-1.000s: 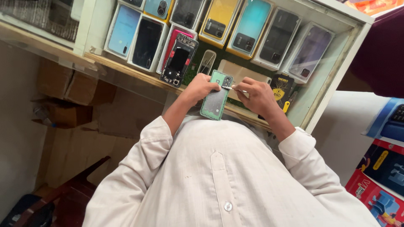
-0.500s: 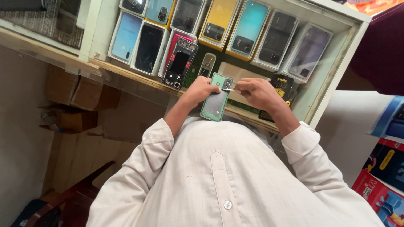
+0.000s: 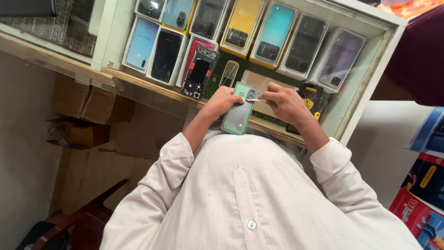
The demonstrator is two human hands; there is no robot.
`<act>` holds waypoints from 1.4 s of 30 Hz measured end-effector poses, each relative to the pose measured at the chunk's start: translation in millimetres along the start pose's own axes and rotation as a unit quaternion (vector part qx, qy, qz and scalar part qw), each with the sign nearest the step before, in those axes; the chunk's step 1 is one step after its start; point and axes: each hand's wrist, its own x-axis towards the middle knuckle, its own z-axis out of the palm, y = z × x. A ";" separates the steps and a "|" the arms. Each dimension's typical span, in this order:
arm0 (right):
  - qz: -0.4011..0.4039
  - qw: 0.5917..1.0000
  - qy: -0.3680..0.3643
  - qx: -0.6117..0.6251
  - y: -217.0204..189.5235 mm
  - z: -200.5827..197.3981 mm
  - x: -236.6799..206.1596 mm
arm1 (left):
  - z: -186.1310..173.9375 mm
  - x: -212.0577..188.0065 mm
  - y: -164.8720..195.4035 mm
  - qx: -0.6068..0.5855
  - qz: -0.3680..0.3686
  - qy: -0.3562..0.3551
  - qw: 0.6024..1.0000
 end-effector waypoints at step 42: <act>-0.044 0.998 0.047 -0.013 1.8 12.1 -11.7 | 2.8 1.9 -7.6 -0.022 0.007 -0.013 1.000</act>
